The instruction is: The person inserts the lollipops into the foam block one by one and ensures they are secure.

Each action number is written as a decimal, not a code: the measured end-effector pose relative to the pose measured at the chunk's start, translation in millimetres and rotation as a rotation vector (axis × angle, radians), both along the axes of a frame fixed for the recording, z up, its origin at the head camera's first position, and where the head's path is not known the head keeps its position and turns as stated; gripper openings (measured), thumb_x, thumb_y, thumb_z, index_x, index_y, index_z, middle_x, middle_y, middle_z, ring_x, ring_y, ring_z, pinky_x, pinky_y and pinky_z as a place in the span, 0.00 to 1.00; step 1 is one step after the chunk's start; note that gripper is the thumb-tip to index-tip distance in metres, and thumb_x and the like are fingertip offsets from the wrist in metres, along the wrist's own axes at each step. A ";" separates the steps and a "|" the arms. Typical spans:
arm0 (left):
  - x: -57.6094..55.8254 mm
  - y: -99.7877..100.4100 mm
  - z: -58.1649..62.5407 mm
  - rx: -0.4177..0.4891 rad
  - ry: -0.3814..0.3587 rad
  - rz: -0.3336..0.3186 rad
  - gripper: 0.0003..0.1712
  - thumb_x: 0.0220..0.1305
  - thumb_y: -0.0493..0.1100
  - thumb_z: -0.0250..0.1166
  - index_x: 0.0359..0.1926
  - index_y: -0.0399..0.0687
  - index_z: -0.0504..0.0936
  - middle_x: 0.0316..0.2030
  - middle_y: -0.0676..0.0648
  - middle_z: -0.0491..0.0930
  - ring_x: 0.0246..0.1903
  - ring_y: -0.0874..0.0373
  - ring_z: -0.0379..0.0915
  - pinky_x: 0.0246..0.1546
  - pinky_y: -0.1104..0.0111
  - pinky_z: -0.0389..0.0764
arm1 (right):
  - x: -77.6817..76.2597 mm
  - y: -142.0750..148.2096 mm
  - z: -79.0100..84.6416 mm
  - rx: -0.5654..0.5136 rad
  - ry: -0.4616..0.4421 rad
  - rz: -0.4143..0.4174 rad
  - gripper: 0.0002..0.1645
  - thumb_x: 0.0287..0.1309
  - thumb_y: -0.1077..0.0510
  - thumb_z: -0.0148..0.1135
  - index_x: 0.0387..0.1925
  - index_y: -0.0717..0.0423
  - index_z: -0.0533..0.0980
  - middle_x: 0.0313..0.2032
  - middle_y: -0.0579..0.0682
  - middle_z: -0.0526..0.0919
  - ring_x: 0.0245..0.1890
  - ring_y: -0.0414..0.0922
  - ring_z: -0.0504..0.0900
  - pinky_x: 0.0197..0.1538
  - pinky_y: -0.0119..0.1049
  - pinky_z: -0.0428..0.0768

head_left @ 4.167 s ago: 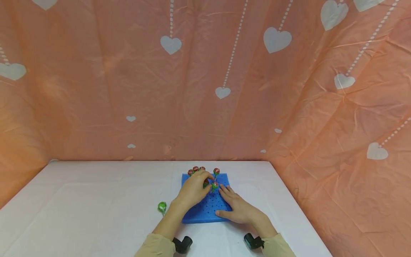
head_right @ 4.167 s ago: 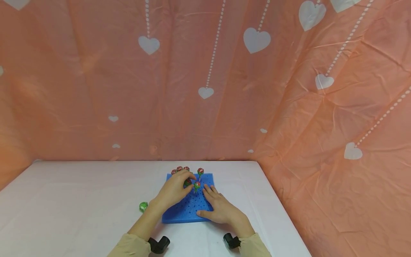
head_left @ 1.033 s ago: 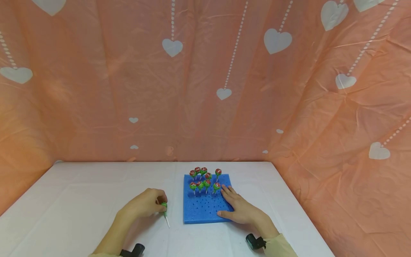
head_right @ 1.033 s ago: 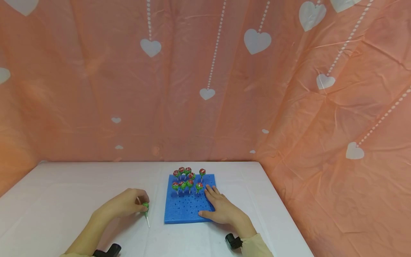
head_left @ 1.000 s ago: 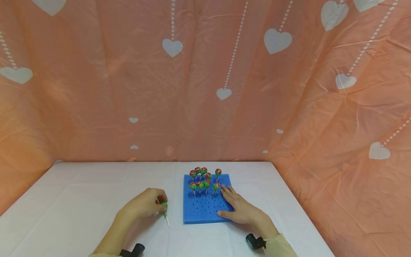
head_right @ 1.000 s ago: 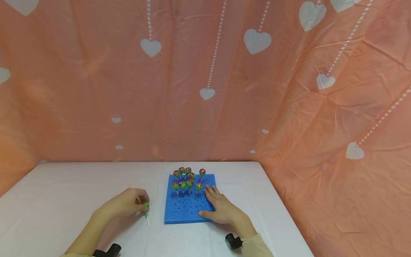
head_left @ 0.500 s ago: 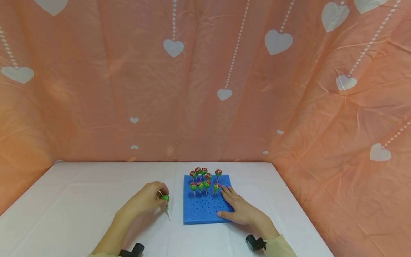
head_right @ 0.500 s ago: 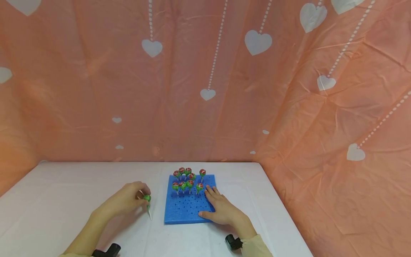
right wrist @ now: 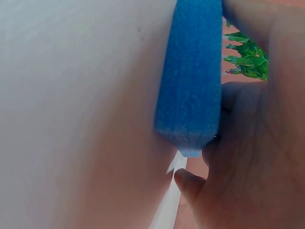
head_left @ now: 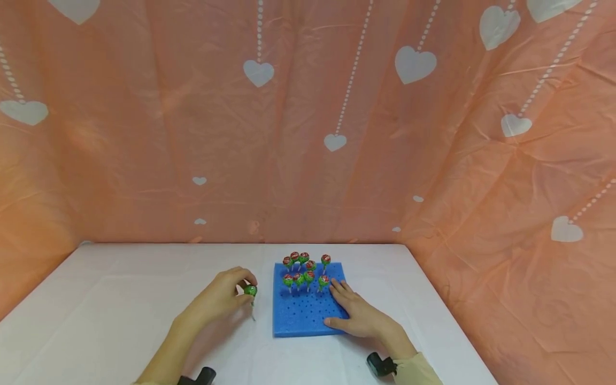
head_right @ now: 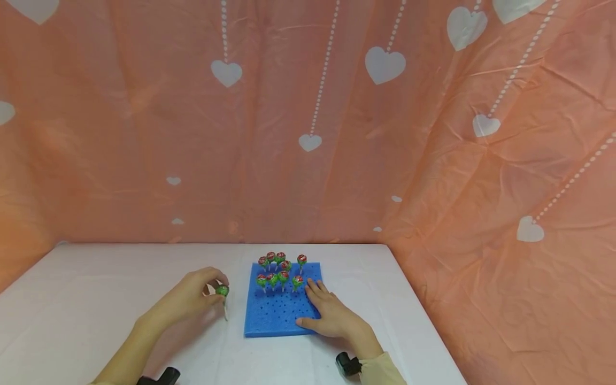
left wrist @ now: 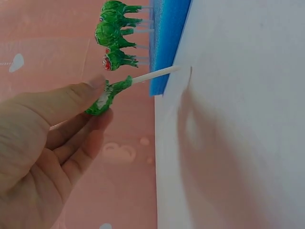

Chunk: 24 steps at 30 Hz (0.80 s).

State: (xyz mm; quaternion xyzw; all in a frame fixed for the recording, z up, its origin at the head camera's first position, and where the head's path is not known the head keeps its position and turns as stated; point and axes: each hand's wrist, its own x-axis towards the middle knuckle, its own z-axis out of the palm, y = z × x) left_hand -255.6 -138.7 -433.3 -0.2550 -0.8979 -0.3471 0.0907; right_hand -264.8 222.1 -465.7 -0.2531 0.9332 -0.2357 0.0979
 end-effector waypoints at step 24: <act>-4.5 42.0 9.1 0.084 0.150 -0.051 0.11 0.66 0.39 0.72 0.49 0.46 0.86 0.43 0.53 0.83 0.40 0.60 0.79 0.38 0.68 0.81 | -2.6 0.6 -3.9 0.006 0.012 -0.004 0.56 0.67 0.31 0.61 0.81 0.60 0.54 0.82 0.56 0.48 0.82 0.59 0.42 0.77 0.65 0.53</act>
